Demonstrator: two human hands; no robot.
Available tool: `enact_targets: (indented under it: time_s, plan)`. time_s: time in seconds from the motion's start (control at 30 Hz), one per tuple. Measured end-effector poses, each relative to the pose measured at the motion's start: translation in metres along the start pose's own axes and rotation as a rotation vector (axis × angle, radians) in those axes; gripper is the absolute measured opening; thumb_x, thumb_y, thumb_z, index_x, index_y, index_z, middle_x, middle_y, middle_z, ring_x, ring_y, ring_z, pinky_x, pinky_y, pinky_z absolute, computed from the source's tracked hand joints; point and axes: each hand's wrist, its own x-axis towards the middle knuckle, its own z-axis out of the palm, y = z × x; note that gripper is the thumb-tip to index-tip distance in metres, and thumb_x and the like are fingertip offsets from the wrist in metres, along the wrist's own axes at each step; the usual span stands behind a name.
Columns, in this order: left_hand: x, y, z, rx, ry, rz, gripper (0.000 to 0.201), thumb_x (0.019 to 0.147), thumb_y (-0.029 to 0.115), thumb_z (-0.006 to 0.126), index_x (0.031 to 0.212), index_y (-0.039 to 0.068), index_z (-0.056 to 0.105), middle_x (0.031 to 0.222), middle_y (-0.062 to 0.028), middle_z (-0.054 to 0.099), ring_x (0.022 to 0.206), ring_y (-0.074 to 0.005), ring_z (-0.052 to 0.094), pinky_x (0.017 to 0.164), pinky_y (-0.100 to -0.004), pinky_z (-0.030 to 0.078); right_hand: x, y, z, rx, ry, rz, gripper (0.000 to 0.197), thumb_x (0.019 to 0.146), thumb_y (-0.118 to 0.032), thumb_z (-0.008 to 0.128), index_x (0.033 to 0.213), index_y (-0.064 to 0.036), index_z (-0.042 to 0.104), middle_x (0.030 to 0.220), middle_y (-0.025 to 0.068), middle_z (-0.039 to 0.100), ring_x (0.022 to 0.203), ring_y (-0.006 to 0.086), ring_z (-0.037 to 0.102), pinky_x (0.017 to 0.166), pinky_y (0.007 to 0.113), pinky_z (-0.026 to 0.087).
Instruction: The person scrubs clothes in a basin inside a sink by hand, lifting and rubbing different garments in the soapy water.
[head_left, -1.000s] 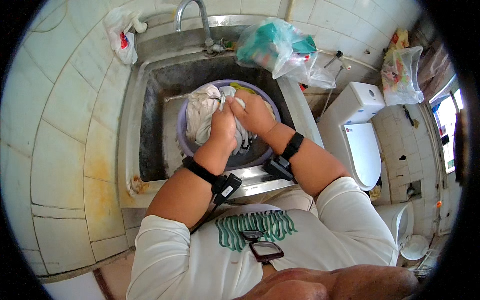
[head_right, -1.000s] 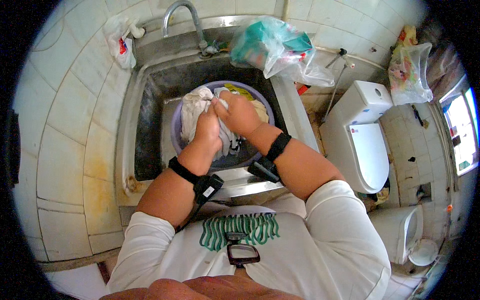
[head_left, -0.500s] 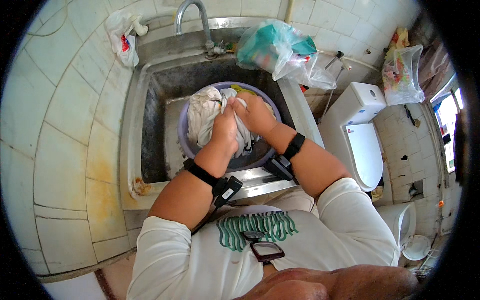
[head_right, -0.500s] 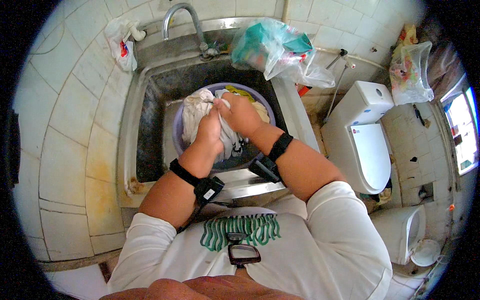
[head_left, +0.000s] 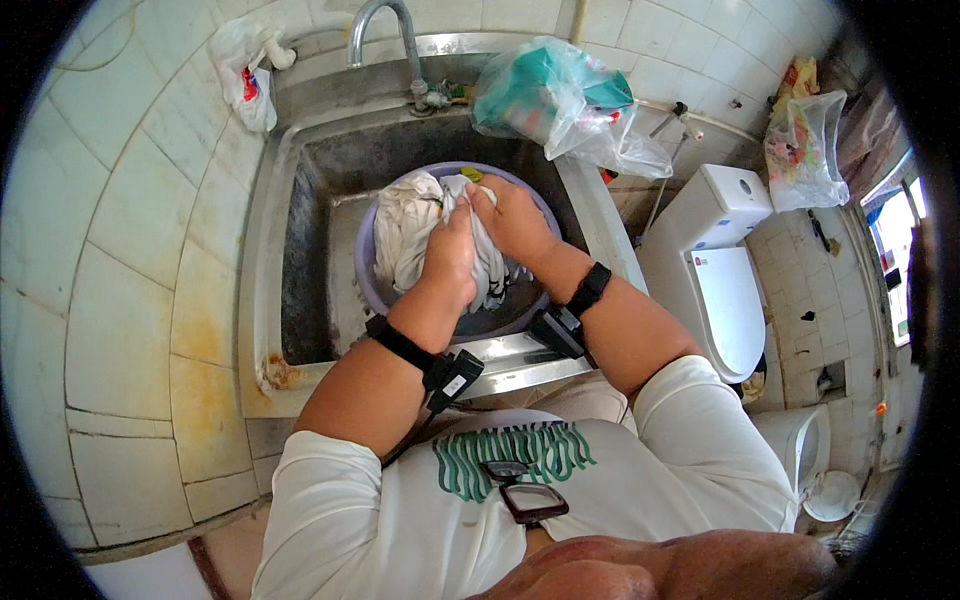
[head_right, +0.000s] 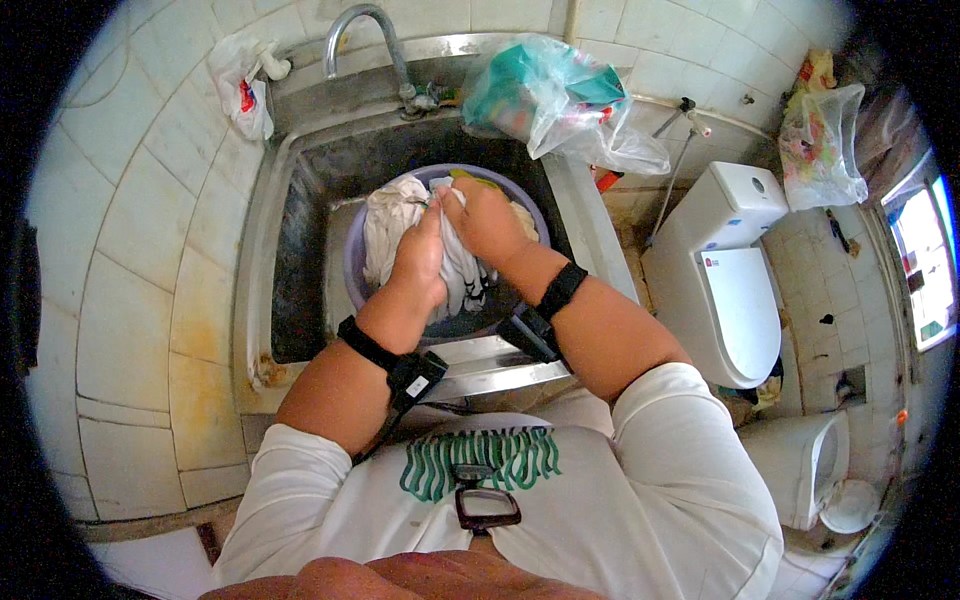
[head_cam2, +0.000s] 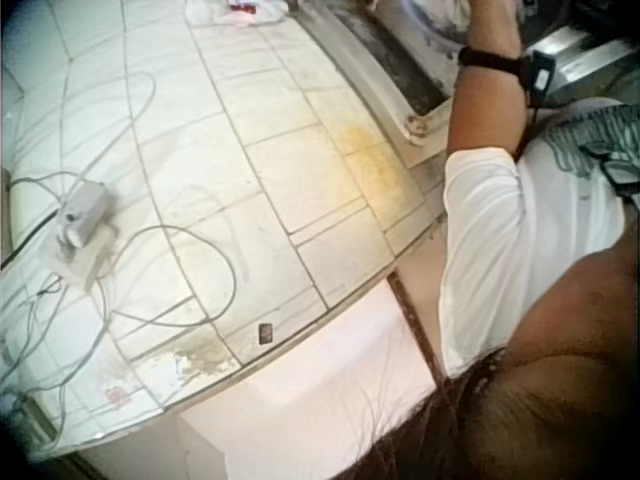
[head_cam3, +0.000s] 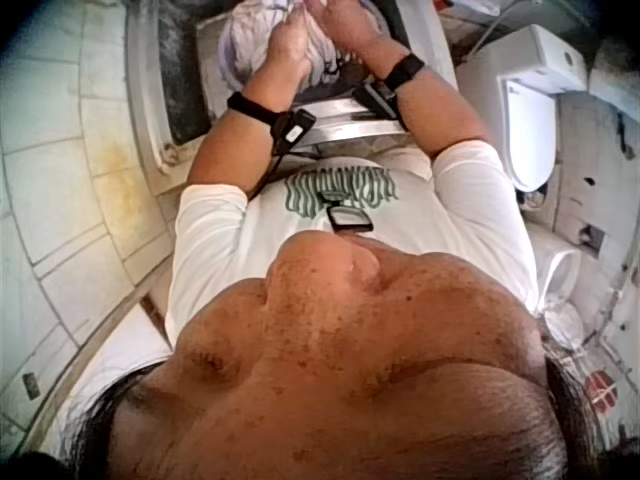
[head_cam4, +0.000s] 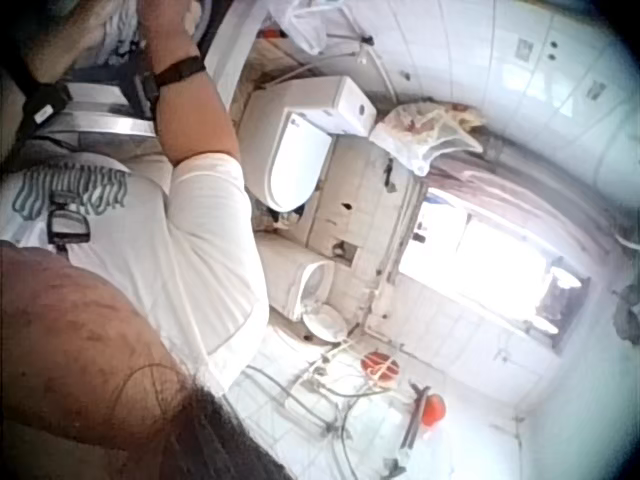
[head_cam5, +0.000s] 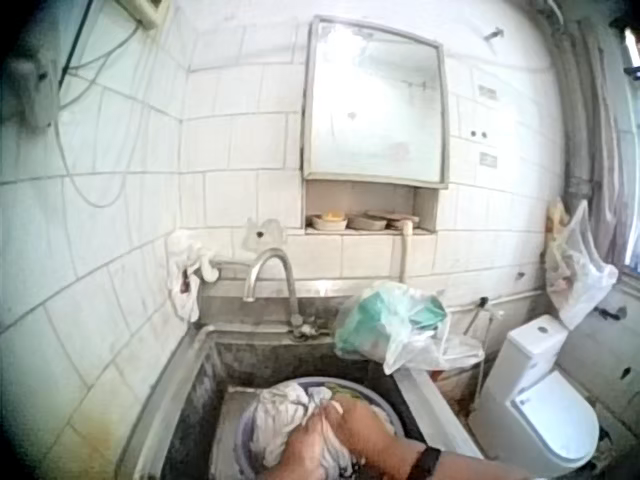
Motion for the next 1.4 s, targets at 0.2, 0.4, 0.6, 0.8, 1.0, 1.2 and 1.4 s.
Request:
enact_targets:
  time_s: [0.2,0.4,0.6,0.8,1.0,1.2,1.4]
  plan:
    - [-0.002,0.003,-0.004,-0.001,-0.013,0.051,0.047,0.097,0.04,0.043,0.12,-0.001,0.051,0.112,-0.0122,0.059,0.101,-0.0223,0.057,0.088,-0.0344,0.045,-0.001,-0.015,-0.007,-0.013,-0.071,-0.061,0.028,0.09,-0.026,0.054,0.086,0.0008,0.058,0.075,0.0252,0.058,0.073,0.0456,0.053,0.062,0.043,0.044]
    - [-0.003,0.005,-0.002,-0.127,-0.071,-0.006,0.04,0.096,0.036,0.045,0.116,0.002,0.054,0.11,-0.0113,0.061,0.1,-0.0225,0.058,0.088,-0.0359,0.046,-0.008,-0.026,-0.005,-0.008,-0.065,-0.01,0.027,0.089,-0.028,0.054,0.086,-0.0022,0.06,0.076,0.0241,0.059,0.073,0.0448,0.055,0.064,0.045,0.045]
    - [0.0,0.002,-0.002,-0.09,-0.048,-0.042,0.042,0.095,0.037,0.047,0.118,0.003,0.053,0.113,-0.011,0.06,0.102,-0.0214,0.057,0.089,-0.0354,0.044,-0.005,-0.019,-0.006,-0.076,-0.043,0.099,0.029,0.089,-0.03,0.052,0.083,-0.0019,0.057,0.073,0.0265,0.058,0.072,0.0457,0.057,0.064,0.049,0.045]
    - [0.003,0.002,-0.014,-0.154,-0.073,-0.1,0.039,0.095,0.038,0.044,0.114,0.005,0.056,0.11,-0.0097,0.062,0.101,-0.0248,0.059,0.09,-0.04,0.046,-0.015,-0.034,-0.005,0.04,-0.079,-0.207,0.028,0.088,-0.03,0.053,0.083,-0.003,0.057,0.072,0.0252,0.059,0.071,0.0448,0.057,0.064,0.05,0.045]
    - [-0.006,0.014,0.005,-0.018,-0.054,-0.065,0.044,0.097,0.039,0.04,0.12,0.003,0.051,0.116,-0.0111,0.06,0.104,-0.026,0.058,0.091,-0.0411,0.045,-0.003,-0.017,-0.009,-0.015,0.003,0.073,0.027,0.087,-0.029,0.057,0.084,-0.0025,0.059,0.08,0.0229,0.06,0.077,0.0427,0.057,0.068,0.043,0.046]
    - [-0.003,0.011,-0.002,-0.054,-0.093,-0.025,0.043,0.097,0.039,0.041,0.119,0.003,0.051,0.115,-0.0108,0.059,0.105,-0.0264,0.057,0.089,-0.0418,0.046,-0.01,-0.019,-0.009,0.036,0.015,-0.102,0.025,0.086,-0.028,0.056,0.083,-0.004,0.06,0.079,0.0226,0.059,0.074,0.0418,0.057,0.065,0.043,0.046]
    - [-0.008,0.012,0.0,0.003,-0.073,0.043,0.041,0.096,0.039,0.044,0.115,0.004,0.053,0.111,-0.0108,0.06,0.104,-0.025,0.058,0.089,-0.0408,0.046,-0.009,-0.018,-0.006,0.051,0.014,-0.092,0.025,0.086,-0.028,0.055,0.082,-0.0033,0.06,0.075,0.0228,0.059,0.071,0.0424,0.057,0.063,0.046,0.045]
